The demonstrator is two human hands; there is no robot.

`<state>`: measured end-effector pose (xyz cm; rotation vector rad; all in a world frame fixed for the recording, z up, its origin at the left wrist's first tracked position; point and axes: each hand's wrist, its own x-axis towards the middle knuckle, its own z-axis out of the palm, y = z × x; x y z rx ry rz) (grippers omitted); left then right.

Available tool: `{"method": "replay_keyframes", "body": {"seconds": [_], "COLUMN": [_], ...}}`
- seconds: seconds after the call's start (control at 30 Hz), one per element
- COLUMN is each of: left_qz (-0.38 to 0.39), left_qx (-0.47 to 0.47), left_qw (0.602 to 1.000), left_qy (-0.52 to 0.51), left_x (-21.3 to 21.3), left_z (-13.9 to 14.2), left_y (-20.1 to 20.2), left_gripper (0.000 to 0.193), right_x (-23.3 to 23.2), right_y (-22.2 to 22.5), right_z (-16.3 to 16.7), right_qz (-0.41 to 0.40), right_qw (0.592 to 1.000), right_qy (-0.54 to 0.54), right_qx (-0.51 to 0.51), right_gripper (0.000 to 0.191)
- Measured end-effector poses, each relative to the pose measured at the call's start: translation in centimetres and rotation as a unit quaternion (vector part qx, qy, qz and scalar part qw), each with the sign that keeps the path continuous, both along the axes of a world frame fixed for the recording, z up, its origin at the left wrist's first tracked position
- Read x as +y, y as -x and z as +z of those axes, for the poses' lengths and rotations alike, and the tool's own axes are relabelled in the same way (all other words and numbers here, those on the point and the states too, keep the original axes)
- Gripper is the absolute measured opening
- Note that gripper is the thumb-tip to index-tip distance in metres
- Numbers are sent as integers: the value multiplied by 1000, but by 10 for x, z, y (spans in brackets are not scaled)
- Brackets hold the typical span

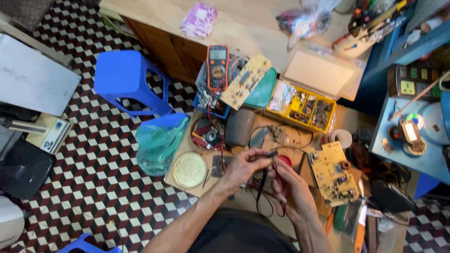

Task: The person uses a multimeter to test a small electronic component and a circuit board. They connect the multimeter probes to the component and board, observe the readings, and adjust the multimeter dial. The person handles the component and board repeatedly while checking continuity or voltage.

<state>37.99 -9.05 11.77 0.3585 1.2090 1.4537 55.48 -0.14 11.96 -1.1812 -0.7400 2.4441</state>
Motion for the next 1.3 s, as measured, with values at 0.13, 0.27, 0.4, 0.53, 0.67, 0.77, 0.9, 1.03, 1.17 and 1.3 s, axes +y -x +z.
{"method": "replay_keyframes", "body": {"seconds": [0.13,0.27,0.4,0.53,0.67,0.77,0.9,1.03,1.17,1.3], "left_qz": [9,9,-41,-77,-79,-61,40,66,82,123], "left_qx": [6,35,47,49,30,6,-146,-232,-220,-40], "left_qw": [1000,999,997,994,994,995,987,969,967,987], "left_qy": [23,30,41,66,62,82,45,49,93,96], "left_x": [-9,-13,-11,-11,-9,-3,-1,-13,-25,-21], "left_z": [17,40,45,38,35,29,7,-13,-22,-15], "left_y": [-18,-33,-44,-63,-71,-78,-94,-126,-140,-145], "left_gripper": [31,34,32,32,34,34,35,31,27,26], "right_x": [3,15,39,49,51,53,40,33,30,29], "right_y": [-15,-29,-39,-55,-65,-70,-77,-85,-88,-88], "right_z": [26,41,41,38,39,38,27,20,15,15], "right_qz": [33,38,115,207,219,197,95,30,23,-17], "right_qw": [999,997,973,941,938,920,947,958,953,948], "right_qy": [-11,-68,-189,-253,-251,-323,-281,-266,-275,-290], "right_qx": [30,8,-68,-91,-95,-105,-119,-106,-127,-127], "right_gripper": [46,42,41,35,24,20,19,18,17,16]}}
